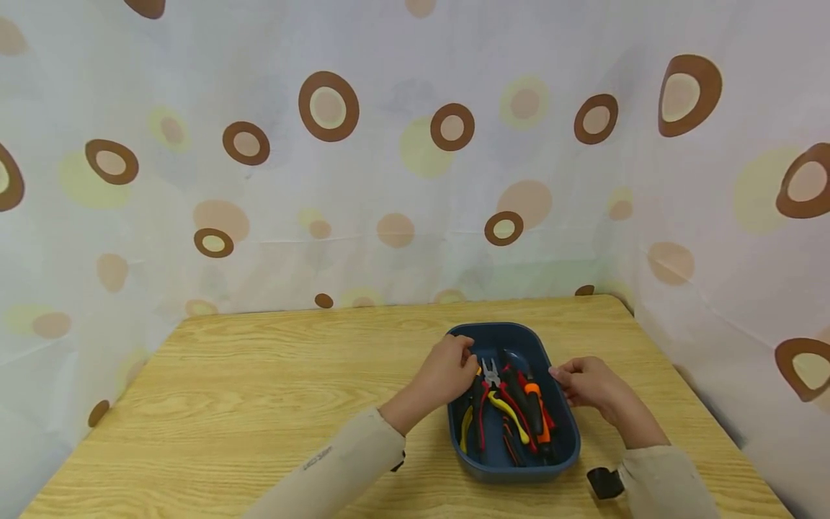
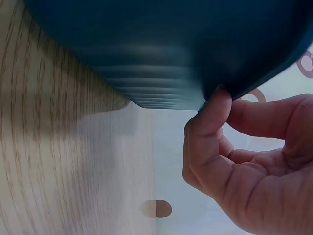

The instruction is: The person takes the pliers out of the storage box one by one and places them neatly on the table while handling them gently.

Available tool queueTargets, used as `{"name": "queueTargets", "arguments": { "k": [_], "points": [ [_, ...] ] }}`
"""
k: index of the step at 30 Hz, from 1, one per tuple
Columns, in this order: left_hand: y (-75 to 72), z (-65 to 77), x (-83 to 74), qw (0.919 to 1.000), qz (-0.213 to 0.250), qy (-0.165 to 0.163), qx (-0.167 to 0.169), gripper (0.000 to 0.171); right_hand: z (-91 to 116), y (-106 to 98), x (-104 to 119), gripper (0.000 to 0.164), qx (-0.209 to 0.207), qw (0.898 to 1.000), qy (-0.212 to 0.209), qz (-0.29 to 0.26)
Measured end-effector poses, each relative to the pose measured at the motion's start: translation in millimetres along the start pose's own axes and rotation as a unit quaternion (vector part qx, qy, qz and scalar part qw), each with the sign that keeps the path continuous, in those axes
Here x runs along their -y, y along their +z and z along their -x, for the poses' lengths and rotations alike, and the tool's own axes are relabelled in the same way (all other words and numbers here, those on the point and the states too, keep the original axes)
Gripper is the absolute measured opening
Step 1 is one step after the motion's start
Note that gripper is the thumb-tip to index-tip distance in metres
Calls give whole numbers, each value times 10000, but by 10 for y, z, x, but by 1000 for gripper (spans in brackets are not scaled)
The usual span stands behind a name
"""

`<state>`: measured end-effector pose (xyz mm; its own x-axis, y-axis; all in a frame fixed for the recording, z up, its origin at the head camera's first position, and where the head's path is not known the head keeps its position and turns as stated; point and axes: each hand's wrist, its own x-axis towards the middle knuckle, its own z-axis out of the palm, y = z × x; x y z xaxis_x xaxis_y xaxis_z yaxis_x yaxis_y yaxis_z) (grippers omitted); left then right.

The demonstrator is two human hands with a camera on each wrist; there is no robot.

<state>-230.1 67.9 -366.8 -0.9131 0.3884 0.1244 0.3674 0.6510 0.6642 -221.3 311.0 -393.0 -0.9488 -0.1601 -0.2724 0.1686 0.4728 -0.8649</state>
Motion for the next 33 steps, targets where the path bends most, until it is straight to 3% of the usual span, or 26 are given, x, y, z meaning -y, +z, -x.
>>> {"name": "queueTargets", "arguments": {
  "k": [5, 8, 11, 14, 15, 17, 21, 26, 33],
  "points": [
    [80, -13, -15, 9979, -605, -181, 169, 34, 3, 15, 5, 36, -44, 9999, -42, 86],
    [121, -24, -29, 9907, -1342, -113, 171, 29, 2, 14, 1, 35, -37, 9999, -55, 109],
    [164, -22, -56, 9652, -2607, 185, 108, 26, -3, 7, -3, 36, -62, 9999, -64, 136],
    [217, 0, -77, 9208, -3861, 542, -94, 26, -5, -4, -7, 36, -92, 9998, -77, 170],
    [236, 8, -81, 9095, -4109, 604, -173, 26, -5, -7, -8, 36, -94, 9998, -81, 179],
    [275, 17, -84, 9006, -4297, 566, -325, 25, -4, -11, -11, 35, -83, 9998, -86, 168],
    [346, 5, -76, 9002, -4327, 306, -391, 24, -2, -8, -12, 34, -64, 9998, -89, 142],
    [404, -58, -66, 9019, -4319, -85, -2, 21, 1, 3, -6, 35, -74, 9998, -60, 153],
    [481, -130, -71, 9129, -3984, -765, 443, 28, 0, 10, -11, 35, -96, 9998, -40, 175]
  ]
}}
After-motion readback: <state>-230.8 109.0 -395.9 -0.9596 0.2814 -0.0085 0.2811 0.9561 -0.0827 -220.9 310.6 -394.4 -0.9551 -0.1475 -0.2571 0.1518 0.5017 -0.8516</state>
